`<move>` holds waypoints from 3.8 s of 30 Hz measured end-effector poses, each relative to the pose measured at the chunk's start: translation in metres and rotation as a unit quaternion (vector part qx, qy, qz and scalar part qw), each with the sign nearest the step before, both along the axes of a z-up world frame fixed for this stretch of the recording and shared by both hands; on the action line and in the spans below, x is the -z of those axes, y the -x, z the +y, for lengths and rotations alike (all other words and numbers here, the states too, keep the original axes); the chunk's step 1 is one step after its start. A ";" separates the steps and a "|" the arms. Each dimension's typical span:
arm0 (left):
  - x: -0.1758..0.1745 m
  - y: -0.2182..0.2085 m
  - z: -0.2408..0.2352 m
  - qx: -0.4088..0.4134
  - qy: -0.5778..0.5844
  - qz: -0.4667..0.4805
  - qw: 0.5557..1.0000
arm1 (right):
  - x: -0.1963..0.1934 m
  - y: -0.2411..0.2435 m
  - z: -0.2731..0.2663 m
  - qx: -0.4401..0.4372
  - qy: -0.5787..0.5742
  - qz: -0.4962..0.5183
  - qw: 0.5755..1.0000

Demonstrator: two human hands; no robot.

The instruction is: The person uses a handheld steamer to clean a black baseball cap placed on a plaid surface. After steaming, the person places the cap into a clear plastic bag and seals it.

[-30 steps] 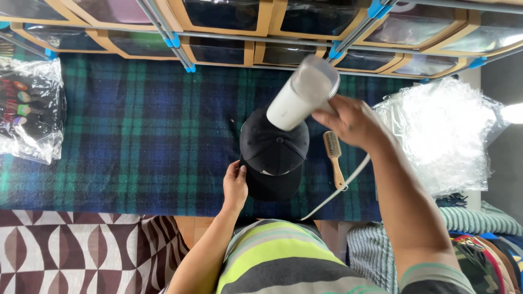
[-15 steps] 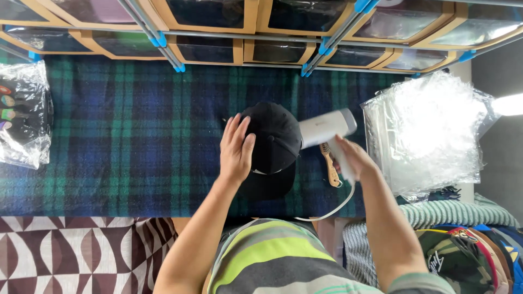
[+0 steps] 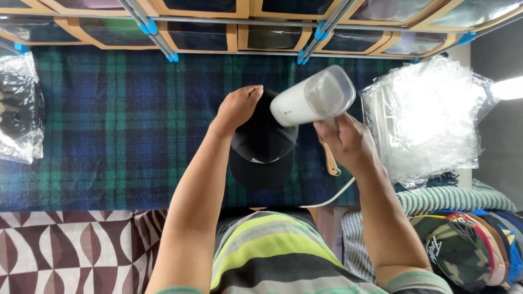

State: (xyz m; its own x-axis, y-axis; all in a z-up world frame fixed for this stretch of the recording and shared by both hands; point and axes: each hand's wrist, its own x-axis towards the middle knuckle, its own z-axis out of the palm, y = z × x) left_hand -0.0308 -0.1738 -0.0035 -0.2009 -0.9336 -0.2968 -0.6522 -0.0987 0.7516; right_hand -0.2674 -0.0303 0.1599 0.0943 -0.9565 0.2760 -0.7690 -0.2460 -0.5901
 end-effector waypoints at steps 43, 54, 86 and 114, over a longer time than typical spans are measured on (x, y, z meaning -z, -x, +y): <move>-0.057 -0.009 0.012 -0.015 -0.095 0.020 0.995 | 0.133 0.067 0.013 0.236 -0.318 -0.431 0.811; -0.061 -0.009 0.011 -0.018 -0.092 0.027 0.995 | 0.162 0.045 0.040 0.278 -0.343 -0.512 0.737; -0.052 -0.005 0.008 -0.034 -0.102 0.003 0.994 | -0.010 -0.014 -0.046 0.025 -0.124 -0.033 0.991; -0.070 -0.005 0.009 -0.035 -0.113 0.033 0.992 | 0.022 0.031 -0.039 0.034 -0.200 -0.125 0.971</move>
